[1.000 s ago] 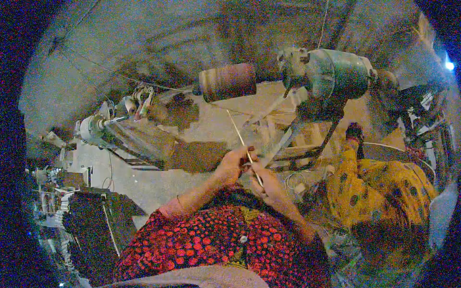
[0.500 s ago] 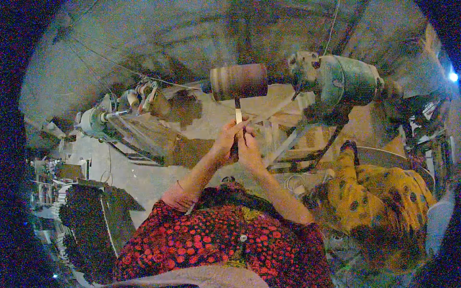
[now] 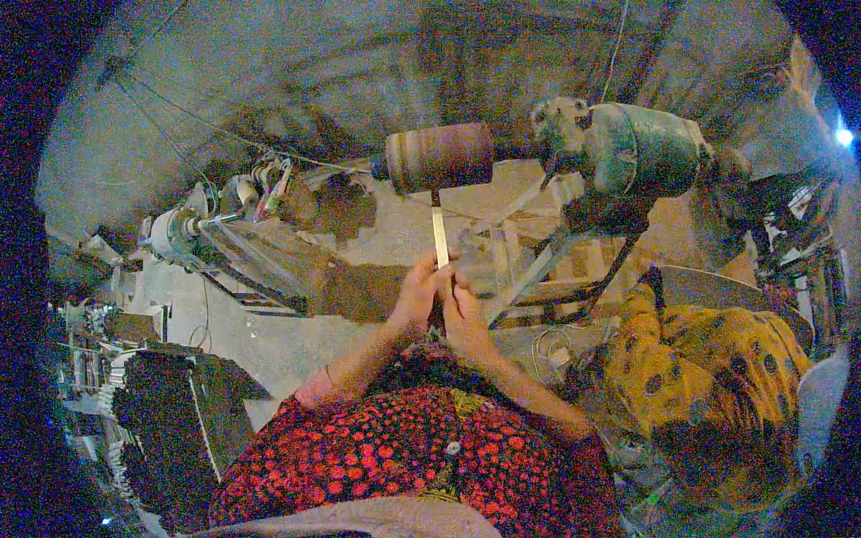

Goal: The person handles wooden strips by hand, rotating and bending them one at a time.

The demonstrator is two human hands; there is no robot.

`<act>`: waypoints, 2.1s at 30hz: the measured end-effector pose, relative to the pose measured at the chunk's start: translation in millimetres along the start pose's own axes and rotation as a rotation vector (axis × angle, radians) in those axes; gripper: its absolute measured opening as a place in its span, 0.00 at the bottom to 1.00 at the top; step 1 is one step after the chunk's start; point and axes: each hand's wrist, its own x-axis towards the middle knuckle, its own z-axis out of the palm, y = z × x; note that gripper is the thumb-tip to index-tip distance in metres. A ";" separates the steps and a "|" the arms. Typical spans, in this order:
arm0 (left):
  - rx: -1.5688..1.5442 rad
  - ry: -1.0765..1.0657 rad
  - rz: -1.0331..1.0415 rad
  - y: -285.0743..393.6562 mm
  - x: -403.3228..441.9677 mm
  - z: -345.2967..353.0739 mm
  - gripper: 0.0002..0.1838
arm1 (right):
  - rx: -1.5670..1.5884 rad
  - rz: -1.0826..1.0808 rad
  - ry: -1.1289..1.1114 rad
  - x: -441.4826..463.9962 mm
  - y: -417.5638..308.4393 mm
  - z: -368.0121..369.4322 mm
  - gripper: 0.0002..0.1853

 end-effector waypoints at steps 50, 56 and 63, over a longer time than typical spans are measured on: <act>0.170 -0.197 0.006 11.3 -31.6 50.8 0.10 | 0.864 0.350 -0.455 -89.9 11.5 -92.2 0.23; 0.191 -0.185 -0.050 12.7 -39.3 58.3 0.11 | 0.751 0.399 -0.481 -93.8 5.5 -110.2 0.24; 0.114 -0.110 -0.156 -1.6 -34.0 44.9 0.11 | 0.635 0.400 -0.320 -100.1 -31.9 -94.3 0.19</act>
